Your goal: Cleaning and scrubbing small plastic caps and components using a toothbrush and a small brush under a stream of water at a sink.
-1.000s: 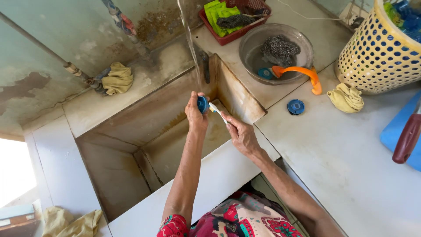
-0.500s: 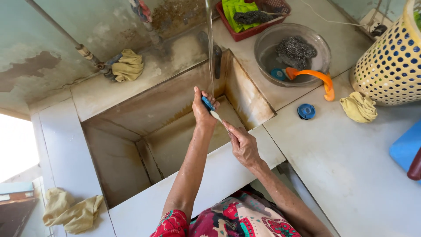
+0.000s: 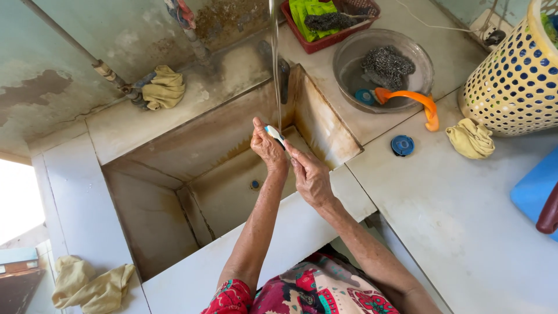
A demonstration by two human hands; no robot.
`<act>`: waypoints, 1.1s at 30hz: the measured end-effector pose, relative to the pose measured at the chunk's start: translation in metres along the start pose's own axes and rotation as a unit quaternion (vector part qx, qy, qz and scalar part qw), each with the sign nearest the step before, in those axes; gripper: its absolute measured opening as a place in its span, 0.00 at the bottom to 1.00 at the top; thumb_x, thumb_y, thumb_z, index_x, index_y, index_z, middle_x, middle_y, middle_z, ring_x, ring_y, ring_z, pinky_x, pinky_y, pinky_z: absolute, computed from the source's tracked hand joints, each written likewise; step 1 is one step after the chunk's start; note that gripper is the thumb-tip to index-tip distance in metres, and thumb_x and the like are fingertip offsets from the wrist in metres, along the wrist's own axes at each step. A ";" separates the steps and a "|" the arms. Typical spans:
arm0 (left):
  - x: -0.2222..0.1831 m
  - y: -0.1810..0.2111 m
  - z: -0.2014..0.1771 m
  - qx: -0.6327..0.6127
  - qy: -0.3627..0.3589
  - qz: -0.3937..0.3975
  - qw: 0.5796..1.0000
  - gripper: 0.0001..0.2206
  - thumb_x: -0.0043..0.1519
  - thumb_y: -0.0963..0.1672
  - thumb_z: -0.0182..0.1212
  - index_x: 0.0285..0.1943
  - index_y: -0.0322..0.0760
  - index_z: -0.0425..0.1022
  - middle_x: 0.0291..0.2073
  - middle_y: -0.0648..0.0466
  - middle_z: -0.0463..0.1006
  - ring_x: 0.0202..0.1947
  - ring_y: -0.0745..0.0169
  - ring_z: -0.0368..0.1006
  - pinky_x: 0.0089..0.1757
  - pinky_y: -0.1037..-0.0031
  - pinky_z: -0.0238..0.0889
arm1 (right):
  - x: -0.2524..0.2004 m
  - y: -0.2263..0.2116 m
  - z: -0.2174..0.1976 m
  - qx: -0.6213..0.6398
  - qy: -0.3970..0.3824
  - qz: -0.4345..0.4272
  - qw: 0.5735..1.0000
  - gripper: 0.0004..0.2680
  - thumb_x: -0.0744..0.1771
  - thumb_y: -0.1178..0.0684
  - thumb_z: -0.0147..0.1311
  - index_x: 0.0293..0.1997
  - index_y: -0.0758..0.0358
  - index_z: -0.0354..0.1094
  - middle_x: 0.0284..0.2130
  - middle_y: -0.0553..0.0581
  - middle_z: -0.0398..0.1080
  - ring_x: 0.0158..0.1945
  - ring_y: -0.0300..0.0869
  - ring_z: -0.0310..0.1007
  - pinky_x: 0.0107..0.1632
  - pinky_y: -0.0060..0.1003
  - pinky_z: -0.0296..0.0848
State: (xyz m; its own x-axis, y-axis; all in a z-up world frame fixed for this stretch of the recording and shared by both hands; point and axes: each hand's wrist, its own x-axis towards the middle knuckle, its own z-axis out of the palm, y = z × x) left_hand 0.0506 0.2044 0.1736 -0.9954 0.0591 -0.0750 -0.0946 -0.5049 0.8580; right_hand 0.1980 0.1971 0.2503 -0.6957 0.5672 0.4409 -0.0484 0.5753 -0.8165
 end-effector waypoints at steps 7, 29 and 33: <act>0.009 0.004 -0.007 0.041 0.017 0.008 0.999 0.27 0.69 0.56 0.51 0.21 0.38 0.65 0.14 0.61 0.59 0.17 0.73 0.54 0.22 0.76 0.47 | -0.019 0.018 -0.001 0.011 -0.007 0.030 0.999 0.16 0.70 0.64 0.49 0.66 0.61 0.67 0.45 0.60 0.77 0.41 0.41 0.77 0.44 0.33 0.77; -0.013 0.023 -0.005 -0.313 -0.230 -0.300 0.871 0.26 0.67 0.62 0.49 0.48 0.39 0.74 0.37 0.54 0.75 0.38 0.61 0.69 0.39 0.66 0.64 | -0.004 0.052 0.007 0.123 -0.039 0.076 0.989 0.15 0.70 0.62 0.49 0.66 0.62 0.66 0.39 0.51 0.72 0.37 0.35 0.65 0.40 0.31 0.70; -0.013 0.039 -0.012 -0.384 -0.285 -0.342 0.809 0.26 0.68 0.61 0.48 0.57 0.40 0.74 0.52 0.50 0.76 0.53 0.54 0.71 0.50 0.58 0.64 | -0.013 0.049 0.011 0.184 -0.045 0.148 0.971 0.15 0.71 0.60 0.51 0.68 0.59 0.67 0.30 0.47 0.66 0.31 0.31 0.62 0.37 0.27 0.68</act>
State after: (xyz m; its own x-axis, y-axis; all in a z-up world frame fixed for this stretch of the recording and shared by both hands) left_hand 0.0597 0.1734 0.2023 -0.5596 0.8280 0.0346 -0.8190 -0.5589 0.1296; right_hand 0.1968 0.2111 0.2006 -0.7770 0.6123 0.1460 -0.0778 0.1367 -0.9876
